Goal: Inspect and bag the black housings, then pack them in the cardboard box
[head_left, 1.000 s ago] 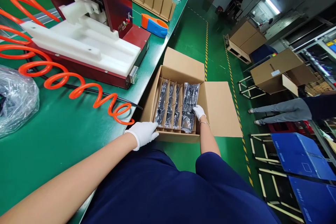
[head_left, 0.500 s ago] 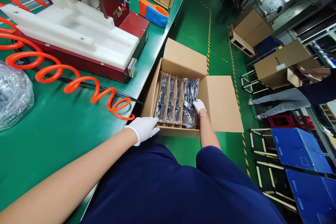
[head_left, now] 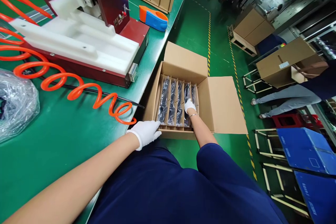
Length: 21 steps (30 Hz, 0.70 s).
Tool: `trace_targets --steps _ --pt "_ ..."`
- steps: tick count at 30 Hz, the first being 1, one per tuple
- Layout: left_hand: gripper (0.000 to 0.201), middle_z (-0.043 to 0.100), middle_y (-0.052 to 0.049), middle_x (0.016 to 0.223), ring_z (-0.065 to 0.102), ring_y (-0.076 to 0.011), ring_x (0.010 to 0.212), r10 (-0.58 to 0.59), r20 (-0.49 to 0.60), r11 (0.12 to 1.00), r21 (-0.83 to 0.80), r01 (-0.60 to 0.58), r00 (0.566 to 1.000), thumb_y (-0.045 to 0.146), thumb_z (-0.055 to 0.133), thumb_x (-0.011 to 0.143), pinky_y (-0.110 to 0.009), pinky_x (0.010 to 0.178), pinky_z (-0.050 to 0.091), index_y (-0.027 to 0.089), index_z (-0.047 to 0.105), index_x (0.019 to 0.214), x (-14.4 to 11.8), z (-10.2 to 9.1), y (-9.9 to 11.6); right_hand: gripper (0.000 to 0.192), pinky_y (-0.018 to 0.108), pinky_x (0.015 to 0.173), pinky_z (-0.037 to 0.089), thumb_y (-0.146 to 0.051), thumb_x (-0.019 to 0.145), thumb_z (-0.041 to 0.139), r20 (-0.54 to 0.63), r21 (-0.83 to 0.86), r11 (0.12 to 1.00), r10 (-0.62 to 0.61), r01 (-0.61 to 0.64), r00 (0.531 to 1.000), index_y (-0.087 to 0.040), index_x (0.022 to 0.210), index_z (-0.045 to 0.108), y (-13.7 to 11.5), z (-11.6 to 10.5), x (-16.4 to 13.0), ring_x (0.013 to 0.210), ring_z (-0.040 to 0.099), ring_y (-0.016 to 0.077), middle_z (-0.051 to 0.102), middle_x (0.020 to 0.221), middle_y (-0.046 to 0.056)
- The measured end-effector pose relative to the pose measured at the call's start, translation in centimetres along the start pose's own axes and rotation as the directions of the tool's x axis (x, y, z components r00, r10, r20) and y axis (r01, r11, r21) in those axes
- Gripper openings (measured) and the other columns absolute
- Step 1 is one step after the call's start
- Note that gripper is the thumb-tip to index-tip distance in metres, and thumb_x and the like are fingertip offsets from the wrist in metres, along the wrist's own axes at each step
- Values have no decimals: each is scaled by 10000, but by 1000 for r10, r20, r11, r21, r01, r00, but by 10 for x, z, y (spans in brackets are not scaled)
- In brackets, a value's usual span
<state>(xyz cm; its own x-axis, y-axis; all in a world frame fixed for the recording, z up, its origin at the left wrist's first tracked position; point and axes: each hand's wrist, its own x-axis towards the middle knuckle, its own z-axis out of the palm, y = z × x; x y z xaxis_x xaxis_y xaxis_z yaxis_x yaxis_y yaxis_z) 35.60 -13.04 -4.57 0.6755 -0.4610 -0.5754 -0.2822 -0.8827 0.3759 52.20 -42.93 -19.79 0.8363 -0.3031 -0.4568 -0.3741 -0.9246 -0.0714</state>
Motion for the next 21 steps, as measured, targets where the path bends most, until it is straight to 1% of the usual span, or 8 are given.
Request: trace_targets --steps 3,5,7,8,12,15,18,21 --pt "460 695 -192 1305 698 -390 1152 -1 8 1000 5 1 1000 381 453 1020 -514 938 557 162 566 1409 -2 -2 1 380 444 1032 541 -366 1023 577 25 31 999 -12 11 1000 -132 1319 623 3 -1 3 1166 675 234 678 1298 143" --pt "465 700 -194 1289 697 -390 1154 4 14 1000 6 -4 1000 378 455 1019 -510 942 555 155 566 1411 -2 -3 2 372 460 1036 541 -424 1026 576 3 41 999 5 -6 1000 -164 1284 645 14 -9 6 1181 655 225 659 1324 110" --pt "478 698 -201 1291 693 -393 1162 11 12 1000 2 -11 1000 372 456 1018 -514 948 551 149 556 1428 -2 -4 2 370 475 1048 534 -414 1019 594 -10 41 998 49 -48 999 -167 1291 638 28 -18 8 1210 634 236 631 1359 115" --pt "485 695 -205 1295 691 -395 1166 13 11 1000 -1 -13 1000 371 456 1018 -518 949 550 145 551 1436 -3 -4 2 365 473 1036 542 -402 1012 610 4 43 997 69 -69 998 -164 1287 638 34 -21 8 1201 636 236 632 1351 115" --pt "492 683 -212 1317 686 -400 1174 14 13 1000 -16 -14 1000 372 452 1015 -522 949 547 138 550 1437 -3 -5 2 326 379 872 607 -384 1006 629 155 83 989 108 -121 982 -148 1229 650 46 -23 5 999 688 182 686 1175 83" --pt "479 688 -210 1308 686 -392 1176 17 13 1000 -16 -16 1000 369 454 1011 -510 952 543 145 561 1421 -3 -5 2 324 333 793 613 -386 1014 617 233 104 985 111 -138 966 -147 1231 640 49 -21 2 906 686 155 689 1110 70" --pt "458 692 -205 1301 689 -385 1171 21 12 1000 -9 -21 1000 370 454 1011 -497 945 542 149 575 1393 -3 -5 2 338 356 824 611 -393 1006 627 231 92 988 100 -124 968 -147 1238 638 53 -21 5 946 685 170 683 1139 75" --pt "446 688 -199 1313 696 -378 1156 7 14 1000 0 -7 1000 381 446 1017 -489 930 546 160 582 1379 -2 -5 3 342 403 905 597 -391 994 643 169 61 991 111 -123 979 -150 1237 645 53 -18 10 1052 674 201 668 1217 90"
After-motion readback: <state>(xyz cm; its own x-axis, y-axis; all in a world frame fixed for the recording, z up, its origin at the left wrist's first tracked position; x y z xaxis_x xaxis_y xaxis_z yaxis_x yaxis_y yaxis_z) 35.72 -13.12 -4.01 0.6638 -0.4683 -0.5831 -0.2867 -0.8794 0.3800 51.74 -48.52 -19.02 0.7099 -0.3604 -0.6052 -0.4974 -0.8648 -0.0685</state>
